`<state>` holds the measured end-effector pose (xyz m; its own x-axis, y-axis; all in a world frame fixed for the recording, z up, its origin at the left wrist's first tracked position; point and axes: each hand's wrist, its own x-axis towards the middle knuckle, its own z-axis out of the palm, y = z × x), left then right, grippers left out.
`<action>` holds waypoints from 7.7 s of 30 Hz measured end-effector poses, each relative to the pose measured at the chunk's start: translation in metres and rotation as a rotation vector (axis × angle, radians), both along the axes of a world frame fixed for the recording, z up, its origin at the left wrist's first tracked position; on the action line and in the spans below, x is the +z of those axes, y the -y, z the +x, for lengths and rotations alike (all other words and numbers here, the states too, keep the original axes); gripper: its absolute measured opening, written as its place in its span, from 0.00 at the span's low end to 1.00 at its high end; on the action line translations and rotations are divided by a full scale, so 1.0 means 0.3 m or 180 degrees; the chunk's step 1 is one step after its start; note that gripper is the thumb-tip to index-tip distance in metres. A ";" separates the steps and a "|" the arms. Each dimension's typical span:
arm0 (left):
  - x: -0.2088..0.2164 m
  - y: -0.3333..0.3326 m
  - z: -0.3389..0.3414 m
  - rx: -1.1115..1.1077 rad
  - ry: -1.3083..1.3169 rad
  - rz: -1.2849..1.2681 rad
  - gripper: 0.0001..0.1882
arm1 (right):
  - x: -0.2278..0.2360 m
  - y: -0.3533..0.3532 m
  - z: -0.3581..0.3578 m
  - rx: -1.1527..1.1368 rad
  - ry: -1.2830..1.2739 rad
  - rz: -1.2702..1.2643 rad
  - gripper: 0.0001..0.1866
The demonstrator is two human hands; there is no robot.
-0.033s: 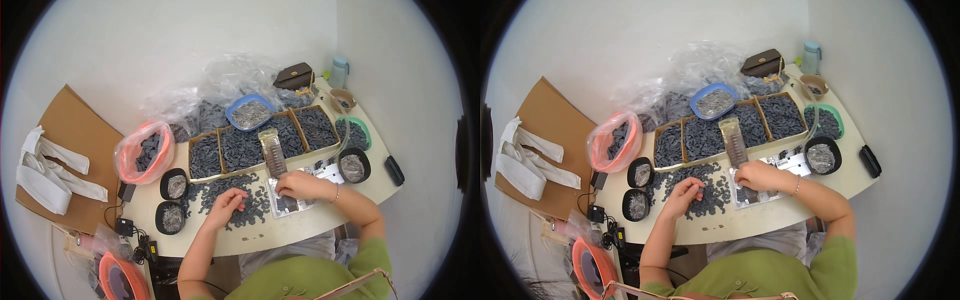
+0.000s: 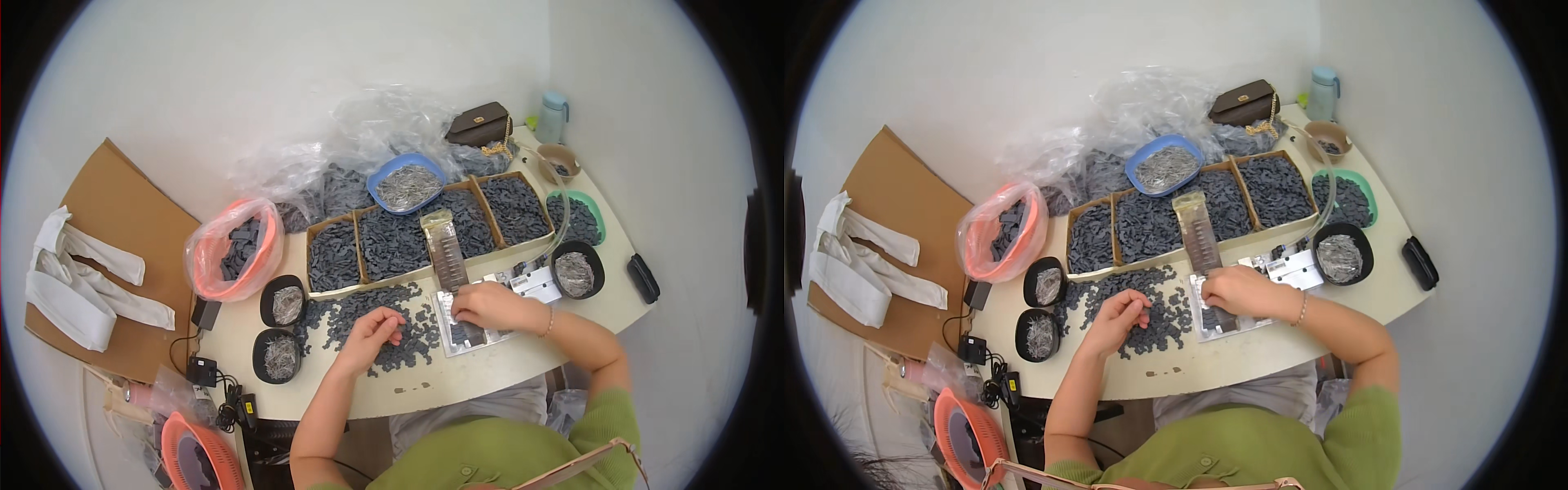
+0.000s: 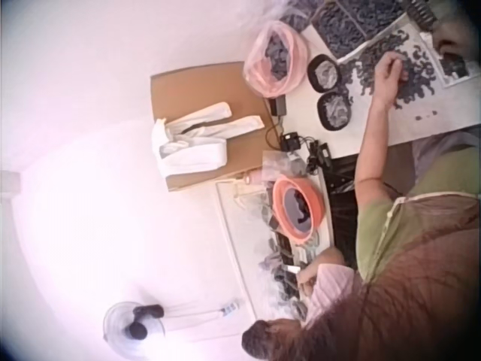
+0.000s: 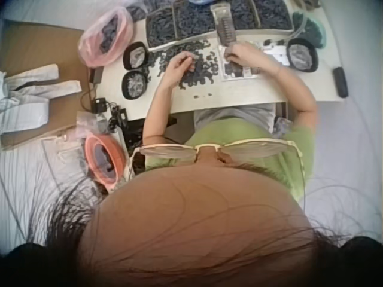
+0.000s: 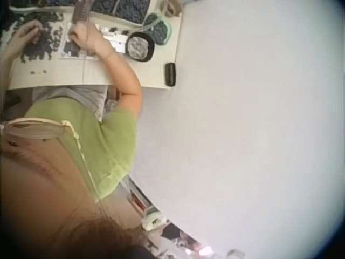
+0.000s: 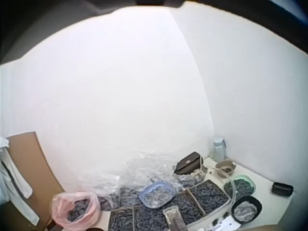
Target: The person sorts grey plastic cable connectors by picking them from a central pile and placing them into specific bins and a mechanical feeding device.
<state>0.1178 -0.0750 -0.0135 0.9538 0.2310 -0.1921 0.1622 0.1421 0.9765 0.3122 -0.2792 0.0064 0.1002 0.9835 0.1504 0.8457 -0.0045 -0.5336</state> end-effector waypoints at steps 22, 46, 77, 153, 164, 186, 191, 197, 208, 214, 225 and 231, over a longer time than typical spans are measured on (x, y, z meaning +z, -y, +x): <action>-0.052 0.297 0.145 -0.0546 0.1470 0.5726 0.18 | 0.003 -0.047 0.039 -0.0244 0.0093 0.0855 0.09; -0.069 -0.019 0.182 0.0297 0.0989 0.4735 0.06 | -0.075 -0.014 -0.014 -0.0315 0.0839 0.0690 0.08; 0.023 -0.014 0.098 -0.0185 -0.0088 0.3844 0.08 | 0.013 -0.189 -0.026 -0.0119 -0.0678 0.0378 0.10; -0.068 0.182 0.263 0.0361 0.1461 0.3987 0.06 | -0.100 0.427 0.660 -0.3021 0.0987 -0.0572 0.08; -0.075 0.229 0.226 0.0121 0.1156 0.5150 0.12 | 0.070 0.306 0.428 -0.2646 0.0659 0.1587 0.07; 0.087 -0.237 -0.331 0.2181 -0.0693 0.5017 0.06 | -0.073 0.052 -0.070 -0.0463 0.1808 0.0958 0.17; 0.030 -0.348 -0.426 0.1774 -0.1543 0.4528 0.05 | 0.006 0.158 0.017 -0.1211 0.1403 0.1240 0.14; 0.086 -0.328 -0.431 0.1733 -0.1799 0.4545 0.03 | 0.100 0.454 0.140 -0.2618 0.1000 0.0111 0.07; 0.054 0.126 -0.009 0.0342 0.0988 0.4052 0.05 | 0.019 0.506 0.182 -0.2494 0.1084 0.0162 0.04; -0.018 0.330 0.138 -0.0176 0.1307 0.4342 0.03 | 0.025 0.532 0.186 -0.2610 0.1061 0.0284 0.02; -0.052 0.376 0.067 -0.0371 0.1275 0.4774 0.28 | -0.014 0.268 -0.021 -0.0757 0.0627 0.1012 0.11; -0.056 0.292 0.084 -0.0604 0.0846 0.4928 0.41 | -0.083 0.156 -0.106 -0.0098 0.1220 0.0843 0.10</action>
<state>0.1429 -0.1626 -0.0303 0.9571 -0.0851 0.2771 -0.1314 -0.9795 0.1529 0.2805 -0.3259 -0.0186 0.0170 0.9038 0.4277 0.9838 0.0613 -0.1687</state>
